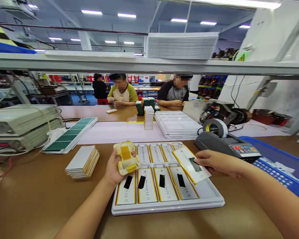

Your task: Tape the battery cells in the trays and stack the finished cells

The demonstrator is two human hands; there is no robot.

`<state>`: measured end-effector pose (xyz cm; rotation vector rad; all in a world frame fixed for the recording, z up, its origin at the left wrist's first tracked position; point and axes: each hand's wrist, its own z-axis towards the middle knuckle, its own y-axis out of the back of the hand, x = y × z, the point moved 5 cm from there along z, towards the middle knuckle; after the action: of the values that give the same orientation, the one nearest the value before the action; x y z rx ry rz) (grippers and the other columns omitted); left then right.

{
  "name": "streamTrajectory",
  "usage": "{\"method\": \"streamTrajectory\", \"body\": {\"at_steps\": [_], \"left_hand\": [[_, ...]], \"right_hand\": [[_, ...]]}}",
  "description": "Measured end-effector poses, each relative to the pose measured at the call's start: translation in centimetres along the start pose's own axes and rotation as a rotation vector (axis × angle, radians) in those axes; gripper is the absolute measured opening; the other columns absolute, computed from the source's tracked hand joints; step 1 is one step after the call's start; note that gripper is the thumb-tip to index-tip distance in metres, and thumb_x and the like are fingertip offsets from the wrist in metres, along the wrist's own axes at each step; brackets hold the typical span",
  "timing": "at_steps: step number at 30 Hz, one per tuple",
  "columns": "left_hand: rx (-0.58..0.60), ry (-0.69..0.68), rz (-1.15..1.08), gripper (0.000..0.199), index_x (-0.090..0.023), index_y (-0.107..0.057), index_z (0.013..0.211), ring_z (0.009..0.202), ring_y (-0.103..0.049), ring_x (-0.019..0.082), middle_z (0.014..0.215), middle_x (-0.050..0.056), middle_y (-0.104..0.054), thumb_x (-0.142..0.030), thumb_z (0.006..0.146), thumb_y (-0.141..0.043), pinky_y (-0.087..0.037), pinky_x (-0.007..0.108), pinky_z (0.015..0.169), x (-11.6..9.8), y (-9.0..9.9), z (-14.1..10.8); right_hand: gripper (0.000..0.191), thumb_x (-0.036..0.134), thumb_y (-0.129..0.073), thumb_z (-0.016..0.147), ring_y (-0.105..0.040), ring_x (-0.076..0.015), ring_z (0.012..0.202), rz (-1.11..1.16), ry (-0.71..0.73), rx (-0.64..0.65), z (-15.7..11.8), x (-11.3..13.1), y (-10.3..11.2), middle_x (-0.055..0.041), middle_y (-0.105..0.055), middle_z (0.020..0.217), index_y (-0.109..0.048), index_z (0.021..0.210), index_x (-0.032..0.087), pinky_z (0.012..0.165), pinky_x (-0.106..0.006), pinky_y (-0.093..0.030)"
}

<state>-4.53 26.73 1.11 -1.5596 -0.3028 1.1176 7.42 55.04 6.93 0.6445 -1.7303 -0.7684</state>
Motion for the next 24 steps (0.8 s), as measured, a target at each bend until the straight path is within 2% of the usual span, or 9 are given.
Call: {"method": "streamTrajectory", "body": {"at_steps": [3, 7, 10, 13, 15, 17, 19, 22, 24], "left_hand": [[-0.004, 0.016, 0.009, 0.051, -0.011, -0.052, 0.109, 0.084, -0.058, 0.027, 0.091, 0.015, -0.061, -0.049, 0.076, -0.043, -0.043, 0.047, 0.077, 0.2, 0.2, 0.0], [-0.088, -0.035, 0.041, 0.043, -0.015, -0.053, 0.109, 0.084, -0.059, 0.025, 0.092, 0.011, -0.063, -0.044, 0.078, -0.045, -0.043, 0.044, 0.079, -0.2, 0.5, 0.0], [-0.163, -0.073, 0.067, 0.040, -0.018, -0.055, 0.106, 0.085, -0.059, 0.025, 0.095, 0.010, -0.064, -0.043, 0.077, -0.047, -0.042, 0.043, 0.081, -0.6, 0.9, 0.0], [-0.136, -0.115, 0.066, 0.035, -0.020, -0.058, 0.103, 0.087, -0.059, 0.024, 0.096, 0.009, -0.064, -0.042, 0.077, -0.047, -0.042, 0.044, 0.083, -1.0, 1.0, 0.1], [-0.084, -0.093, 0.062, 0.037, -0.019, -0.059, 0.102, 0.089, -0.058, 0.026, 0.096, 0.010, -0.064, -0.043, 0.077, -0.046, -0.042, 0.046, 0.082, -1.0, 0.9, 0.2], [-0.059, -0.066, 0.048, 0.039, -0.018, -0.060, 0.102, 0.090, -0.058, 0.028, 0.095, 0.013, -0.063, -0.044, 0.077, -0.045, -0.042, 0.048, 0.081, -0.8, 0.9, 0.3], [-0.072, -0.066, 0.023, 0.040, -0.016, -0.060, 0.102, 0.092, -0.057, 0.030, 0.094, 0.014, -0.064, -0.044, 0.077, -0.045, -0.042, 0.050, 0.080, -0.7, 0.9, 0.4], [-0.082, -0.065, -0.006, 0.041, -0.016, -0.057, 0.106, 0.093, -0.056, 0.032, 0.096, 0.015, -0.063, -0.043, 0.078, -0.044, -0.043, 0.051, 0.078, -0.7, 0.7, 0.6], [-0.075, -0.058, -0.004, 0.042, -0.017, -0.055, 0.110, 0.092, -0.056, 0.032, 0.098, 0.016, -0.062, -0.042, 0.079, -0.043, -0.043, 0.053, 0.077, -0.7, 0.4, 0.7]], "right_hand": [[0.023, 0.041, -0.049, 0.071, -0.038, -0.0081, 0.050, 0.156, 0.208, 0.104, 1.9, 6.7, -3.1, 0.0011, -0.046, 0.062, -0.049, 0.068, 0.018, 0.046, -0.021, -0.032], [0.016, 0.029, -0.053, 0.071, -0.042, -0.0104, 0.051, 0.134, 0.288, -0.050, 6.4, 13.6, -8.8, 0.0003, -0.049, 0.057, -0.048, 0.061, 0.018, 0.049, -0.024, -0.032], [0.012, 0.033, -0.053, 0.073, -0.050, -0.0157, 0.059, 0.128, 0.295, -0.138, 8.2, 16.7, -11.4, -0.0030, -0.056, 0.065, -0.052, 0.070, 0.021, 0.052, -0.028, -0.035], [0.022, 0.040, -0.059, 0.068, -0.055, -0.0217, 0.073, -0.073, 0.335, -0.253, 7.5, 17.5, -11.8, -0.0061, -0.060, 0.082, -0.054, 0.082, 0.024, 0.058, -0.031, -0.037], [0.030, 0.046, -0.056, 0.070, -0.055, -0.0228, 0.082, -0.230, 0.372, -0.317, 6.6, 16.5, -10.9, -0.0073, -0.059, 0.094, -0.054, 0.089, 0.023, 0.062, -0.030, -0.037], [0.031, 0.049, -0.043, 0.078, -0.055, -0.0215, 0.084, -0.370, 0.336, -0.334, 6.4, 13.8, -9.0, -0.0076, -0.060, 0.097, -0.054, 0.091, 0.022, 0.063, -0.029, -0.036], [0.034, 0.043, -0.032, 0.084, -0.056, -0.0209, 0.083, -0.489, 0.190, -0.343, 7.0, 9.6, -6.0, -0.0085, -0.061, 0.094, -0.055, 0.088, 0.020, 0.063, -0.028, -0.036], [0.029, 0.035, -0.036, 0.083, -0.056, -0.0218, 0.085, -0.641, -0.103, -0.357, 8.5, 2.5, -0.6, -0.0108, -0.061, 0.094, -0.058, 0.088, 0.017, 0.062, -0.027, -0.037], [0.028, 0.034, -0.038, 0.083, -0.056, -0.0216, 0.085, -0.707, -0.194, -0.347, 9.1, -1.1, 1.9, -0.0119, -0.061, 0.095, -0.058, 0.088, 0.015, 0.060, -0.027, -0.037]]}}
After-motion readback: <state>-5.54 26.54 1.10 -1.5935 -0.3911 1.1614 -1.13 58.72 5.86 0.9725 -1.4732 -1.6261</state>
